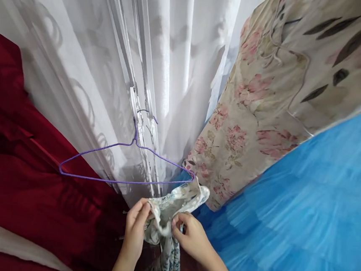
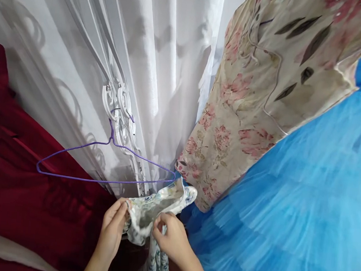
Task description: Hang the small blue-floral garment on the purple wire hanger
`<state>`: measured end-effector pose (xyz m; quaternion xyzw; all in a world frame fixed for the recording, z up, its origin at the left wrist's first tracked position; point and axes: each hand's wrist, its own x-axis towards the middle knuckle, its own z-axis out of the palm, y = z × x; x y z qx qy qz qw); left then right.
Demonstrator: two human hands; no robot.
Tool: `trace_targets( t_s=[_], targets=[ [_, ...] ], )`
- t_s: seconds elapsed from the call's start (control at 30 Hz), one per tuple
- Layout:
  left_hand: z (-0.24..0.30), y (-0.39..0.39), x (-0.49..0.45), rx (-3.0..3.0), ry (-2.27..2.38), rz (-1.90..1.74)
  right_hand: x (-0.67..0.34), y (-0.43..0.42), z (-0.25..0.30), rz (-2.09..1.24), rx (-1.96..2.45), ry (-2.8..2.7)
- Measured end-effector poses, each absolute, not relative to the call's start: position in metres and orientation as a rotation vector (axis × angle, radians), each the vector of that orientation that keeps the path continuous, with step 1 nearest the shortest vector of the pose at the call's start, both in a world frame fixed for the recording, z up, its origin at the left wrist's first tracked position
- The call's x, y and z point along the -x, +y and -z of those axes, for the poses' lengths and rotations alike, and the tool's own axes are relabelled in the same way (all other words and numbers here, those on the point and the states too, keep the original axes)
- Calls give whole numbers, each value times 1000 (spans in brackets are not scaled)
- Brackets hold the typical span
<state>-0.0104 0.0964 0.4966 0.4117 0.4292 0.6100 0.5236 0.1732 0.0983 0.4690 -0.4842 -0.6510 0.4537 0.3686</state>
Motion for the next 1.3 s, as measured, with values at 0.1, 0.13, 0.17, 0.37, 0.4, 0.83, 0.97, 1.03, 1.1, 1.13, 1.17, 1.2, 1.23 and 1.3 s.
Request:
trace_targets(
  t_s=[0.1, 0.13, 0.17, 0.37, 0.4, 0.83, 0.97, 1.03, 1.1, 1.13, 1.17, 1.2, 1.23, 1.3],
  targets=[
    [-517, 80, -18, -1467, 1108, -1305, -183, 83, -486, -1078, 1069, -1829],
    [-520, 76, -26, -1583, 1122, -1278, -184, 79, -491, -1142, 1000, -1838],
    [-523, 73, -33, -1666, 1129, -1259, -183, 76, -495, -1218, 960, -1818],
    [-514, 75, -35, -1639, 1095, -994, -200, 80, -510, -1508, 875, -1636],
    [-508, 75, -33, -1581, 1013, -902, -208, 83, -514, -1560, 826, -1665],
    [-511, 58, -8, -1839, 1357, -978, -303, 218, -594, -1258, 774, -1661],
    [-544, 61, 8, -1882, 1348, -1147, -253, 259, -612, -1397, 649, -1567],
    [-549, 62, 20, -1807, 1370, -1246, -225, 262, -618, -1534, 648, -1555],
    [-549, 61, 35, -1670, 1401, -1354, -204, 257, -624, -1658, 665, -1556],
    [-547, 60, 45, -1599, 1412, -1399, -197, 253, -626, -1713, 656, -1553],
    [-546, 60, 56, -1538, 1417, -1421, -193, 248, -627, -1767, 628, -1542],
    [-544, 59, 68, -1499, 1414, -1405, -190, 243, -628, -1823, 589, -1526],
    [-543, 60, 81, -1485, 1398, -1353, -189, 238, -629, -1876, 553, -1514],
    [-540, 62, 108, -1525, 1327, -1143, -189, 230, -630, -1949, 518, -1513]
  ],
)
